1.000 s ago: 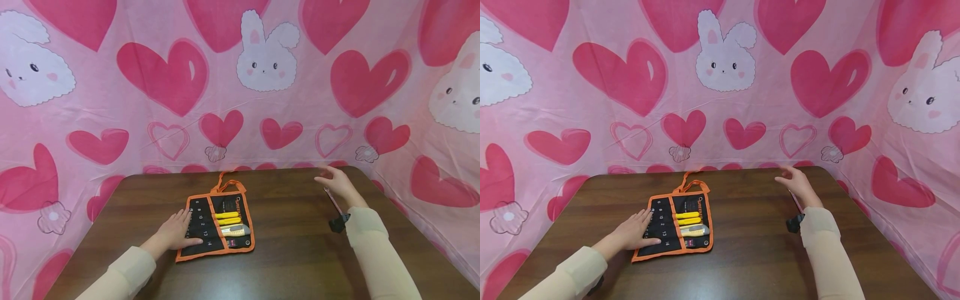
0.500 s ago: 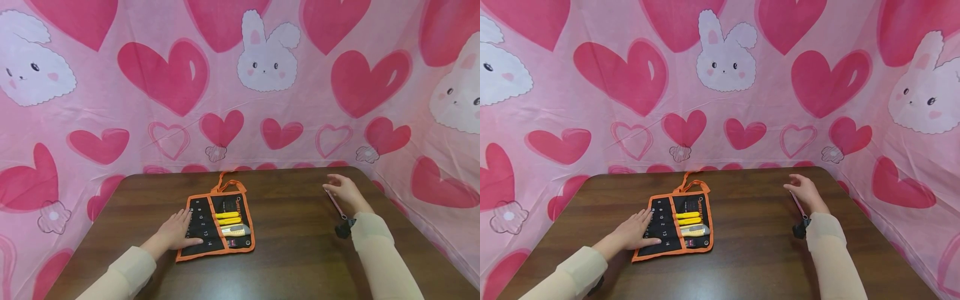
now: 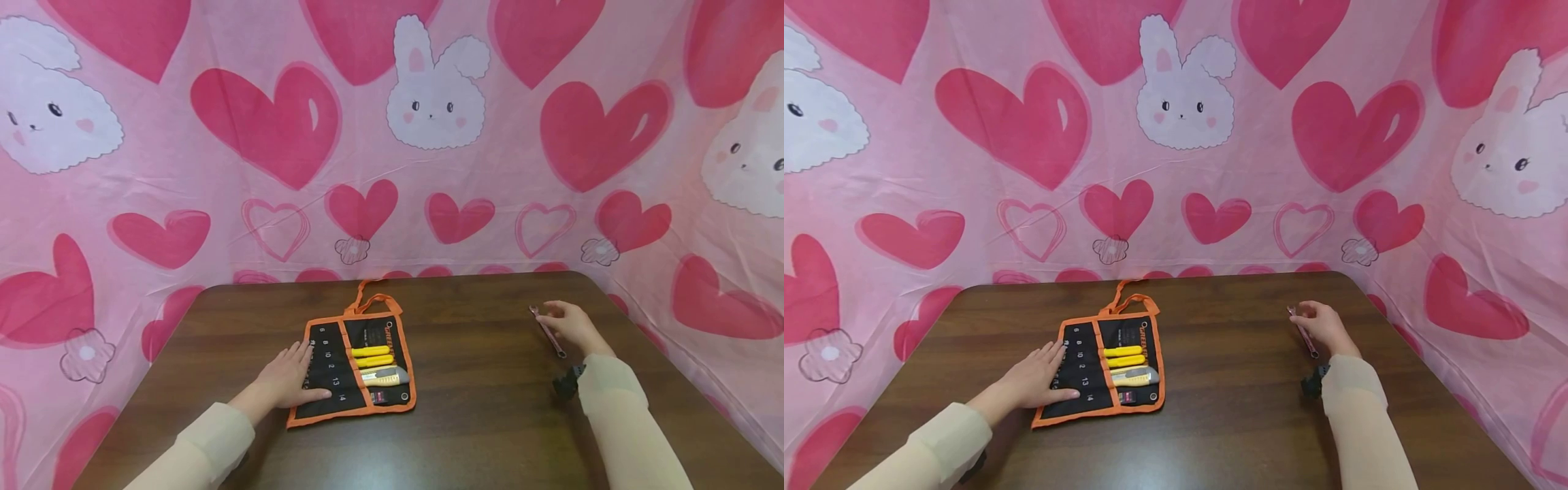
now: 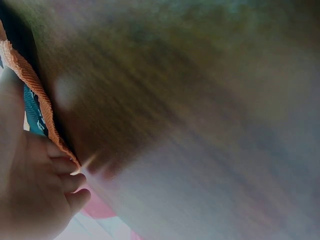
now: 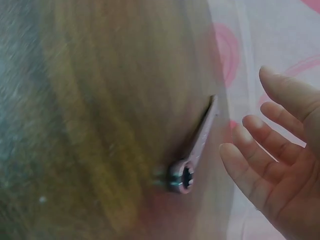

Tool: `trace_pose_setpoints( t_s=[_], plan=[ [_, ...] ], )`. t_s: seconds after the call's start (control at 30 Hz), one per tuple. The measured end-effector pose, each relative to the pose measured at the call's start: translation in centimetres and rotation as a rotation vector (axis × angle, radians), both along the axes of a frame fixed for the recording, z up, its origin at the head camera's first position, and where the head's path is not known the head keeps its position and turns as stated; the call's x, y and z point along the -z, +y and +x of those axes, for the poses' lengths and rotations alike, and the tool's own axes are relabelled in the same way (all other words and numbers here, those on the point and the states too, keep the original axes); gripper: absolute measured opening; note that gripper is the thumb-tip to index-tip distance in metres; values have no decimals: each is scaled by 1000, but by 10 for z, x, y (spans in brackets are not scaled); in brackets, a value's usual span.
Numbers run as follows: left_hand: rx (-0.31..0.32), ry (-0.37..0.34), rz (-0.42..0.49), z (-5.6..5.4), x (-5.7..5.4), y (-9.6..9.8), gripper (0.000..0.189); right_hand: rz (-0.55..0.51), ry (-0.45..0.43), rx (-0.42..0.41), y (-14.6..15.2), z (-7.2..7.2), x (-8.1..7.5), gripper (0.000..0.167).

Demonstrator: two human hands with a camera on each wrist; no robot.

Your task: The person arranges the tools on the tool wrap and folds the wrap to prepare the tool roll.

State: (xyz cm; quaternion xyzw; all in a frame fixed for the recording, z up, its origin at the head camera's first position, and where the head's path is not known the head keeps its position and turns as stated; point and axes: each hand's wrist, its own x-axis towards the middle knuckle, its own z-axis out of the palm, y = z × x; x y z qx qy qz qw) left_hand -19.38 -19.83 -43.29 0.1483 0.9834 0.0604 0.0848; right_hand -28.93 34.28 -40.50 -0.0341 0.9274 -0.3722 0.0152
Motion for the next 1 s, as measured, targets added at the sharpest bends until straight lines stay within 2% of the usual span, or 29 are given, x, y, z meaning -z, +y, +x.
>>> trace_pose_setpoints(
  t_s=[0.3,0.5,0.8,1.0],
  plan=[
    [6,6,12,0,1,-1,105,29,-30,14,8,2,11,51],
    [3,2,13,0,1,-1,104,60,-46,25,10,4,14,40],
    [3,3,-5,-1,2,-1,104,117,-20,43,11,5,18,20],
    [6,3,-5,-2,3,-1,104,188,-17,70,12,4,20,21]
  ],
)
